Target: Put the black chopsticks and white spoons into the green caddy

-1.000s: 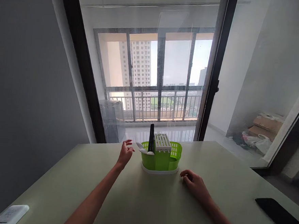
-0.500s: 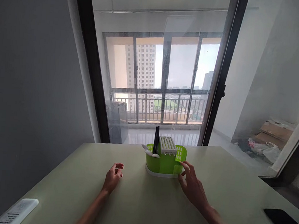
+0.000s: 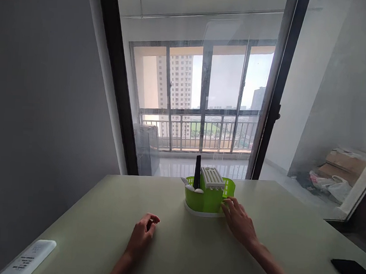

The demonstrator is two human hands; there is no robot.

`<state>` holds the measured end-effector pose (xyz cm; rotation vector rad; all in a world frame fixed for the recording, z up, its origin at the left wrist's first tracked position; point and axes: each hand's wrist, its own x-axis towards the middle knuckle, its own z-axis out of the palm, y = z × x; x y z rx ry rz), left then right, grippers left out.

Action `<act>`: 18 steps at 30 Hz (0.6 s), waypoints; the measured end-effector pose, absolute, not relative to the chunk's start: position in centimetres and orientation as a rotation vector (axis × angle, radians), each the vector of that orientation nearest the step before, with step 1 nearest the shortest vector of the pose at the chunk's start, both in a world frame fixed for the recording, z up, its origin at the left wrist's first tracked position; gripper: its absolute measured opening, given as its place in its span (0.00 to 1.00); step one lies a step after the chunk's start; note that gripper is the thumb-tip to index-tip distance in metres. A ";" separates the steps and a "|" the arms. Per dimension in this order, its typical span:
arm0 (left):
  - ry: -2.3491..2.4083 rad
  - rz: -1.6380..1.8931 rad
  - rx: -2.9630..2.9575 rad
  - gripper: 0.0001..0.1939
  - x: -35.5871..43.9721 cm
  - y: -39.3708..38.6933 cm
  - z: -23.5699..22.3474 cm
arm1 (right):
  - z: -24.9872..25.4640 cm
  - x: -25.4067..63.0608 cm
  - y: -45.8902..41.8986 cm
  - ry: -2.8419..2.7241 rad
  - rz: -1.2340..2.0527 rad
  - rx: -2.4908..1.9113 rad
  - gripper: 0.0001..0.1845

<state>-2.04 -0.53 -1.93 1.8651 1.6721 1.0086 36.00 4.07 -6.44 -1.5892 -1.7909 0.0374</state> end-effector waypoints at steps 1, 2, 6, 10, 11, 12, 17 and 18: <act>1.675 0.994 1.889 0.14 -2.0 -0.8 -1.9 | -6.5 36.3 4.1 -1.791 0.024 -1.614 0.19; 1.678 0.981 1.912 0.14 -2.0 -1.0 -2.0 | -6.5 36.7 4.1 -1.795 0.018 -1.633 0.19; 1.685 0.926 1.969 0.13 -2.0 -0.8 -2.3 | -7.1 39.1 4.6 -1.806 0.019 -1.711 0.20; 1.681 0.893 1.984 0.13 -2.0 -0.6 -2.5 | -8.2 42.7 5.5 -1.823 -0.022 -1.795 0.23; 1.683 0.889 1.986 0.13 -1.9 -0.6 -2.5 | -8.6 43.8 5.8 -1.829 -0.029 -1.809 0.23; 1.685 0.885 1.989 0.13 -1.9 -0.7 -2.4 | -8.8 44.8 6.0 -1.834 -0.037 -1.821 0.23; 1.689 0.881 1.995 0.12 -1.6 -1.1 -2.1 | -9.9 49.7 7.0 -1.866 -0.076 -1.796 0.23; 1.691 0.882 1.994 0.12 -1.6 -1.1 -2.0 | -10.0 50.6 7.2 -1.854 -0.078 -1.795 0.24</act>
